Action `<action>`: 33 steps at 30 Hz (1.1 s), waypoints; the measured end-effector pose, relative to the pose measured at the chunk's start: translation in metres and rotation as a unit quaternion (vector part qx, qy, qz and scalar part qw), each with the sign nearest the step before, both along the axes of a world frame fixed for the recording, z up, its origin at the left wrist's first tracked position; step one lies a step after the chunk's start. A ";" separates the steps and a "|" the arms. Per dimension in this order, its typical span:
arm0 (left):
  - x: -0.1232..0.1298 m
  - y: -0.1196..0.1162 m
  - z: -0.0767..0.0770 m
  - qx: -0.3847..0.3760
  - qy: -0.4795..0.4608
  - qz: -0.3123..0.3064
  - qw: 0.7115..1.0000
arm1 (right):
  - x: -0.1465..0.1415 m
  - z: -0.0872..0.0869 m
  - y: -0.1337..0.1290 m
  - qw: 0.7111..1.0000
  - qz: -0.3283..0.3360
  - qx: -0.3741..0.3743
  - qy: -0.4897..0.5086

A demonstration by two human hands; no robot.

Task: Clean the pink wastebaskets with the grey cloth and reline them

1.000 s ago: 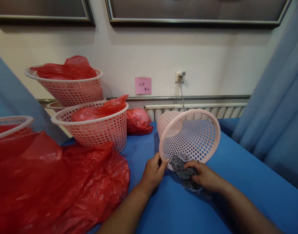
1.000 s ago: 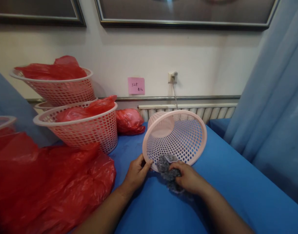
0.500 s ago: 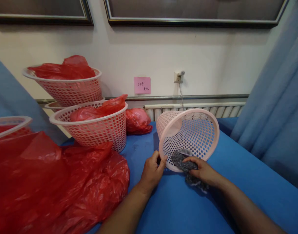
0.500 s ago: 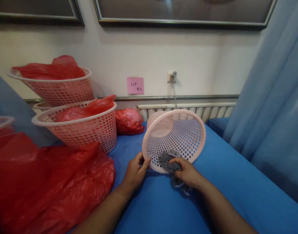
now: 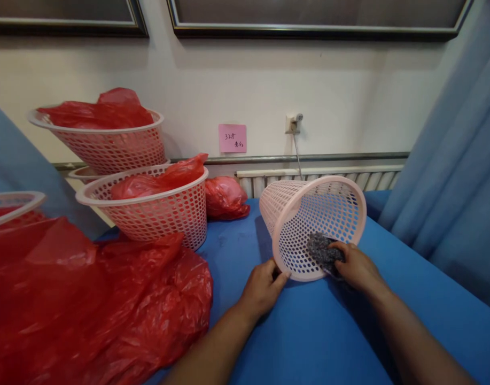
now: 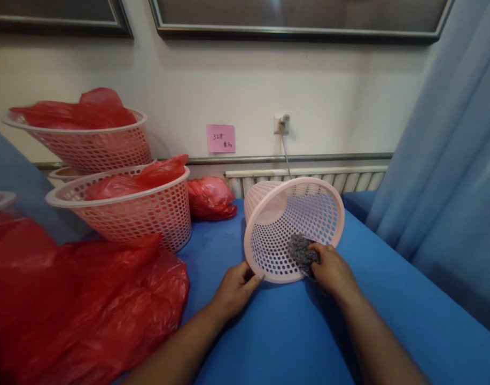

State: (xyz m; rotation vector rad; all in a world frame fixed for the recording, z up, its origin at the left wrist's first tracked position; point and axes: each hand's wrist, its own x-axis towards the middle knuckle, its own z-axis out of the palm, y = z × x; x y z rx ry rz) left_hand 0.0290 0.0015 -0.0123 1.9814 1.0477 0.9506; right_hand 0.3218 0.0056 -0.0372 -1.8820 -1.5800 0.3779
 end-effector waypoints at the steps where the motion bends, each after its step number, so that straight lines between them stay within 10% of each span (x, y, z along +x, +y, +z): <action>1: -0.001 0.000 0.002 0.008 -0.005 0.015 1.000 | 0.002 0.002 0.000 0.999 -0.024 0.002 -0.033; 5: -0.004 0.000 0.011 0.048 -0.036 0.073 0.996 | -0.009 0.003 -0.002 0.999 -0.039 -0.005 -0.026; 8: -0.005 0.000 0.014 0.070 -0.071 0.107 0.989 | -0.033 0.004 -0.009 0.986 0.098 -0.039 0.132; 14: -0.011 0.005 0.014 0.082 -0.137 0.164 0.973 | -0.060 0.019 -0.031 0.833 0.347 -0.210 0.377; 18: -0.014 0.009 0.015 0.088 -0.154 0.188 0.966 | -0.039 0.015 -0.030 0.908 0.332 -0.141 0.214; 22: -0.012 0.007 0.016 0.086 -0.148 0.173 0.970 | -0.017 0.009 -0.019 0.988 0.129 -0.081 -0.001; 27: -0.003 -0.003 0.015 0.066 -0.109 0.121 0.985 | -0.026 0.013 -0.016 0.988 0.080 -0.084 -0.099; 33: 0.008 -0.005 0.001 -0.043 -0.025 -0.093 0.994 | -0.040 0.006 -0.015 0.988 0.146 -0.042 -0.016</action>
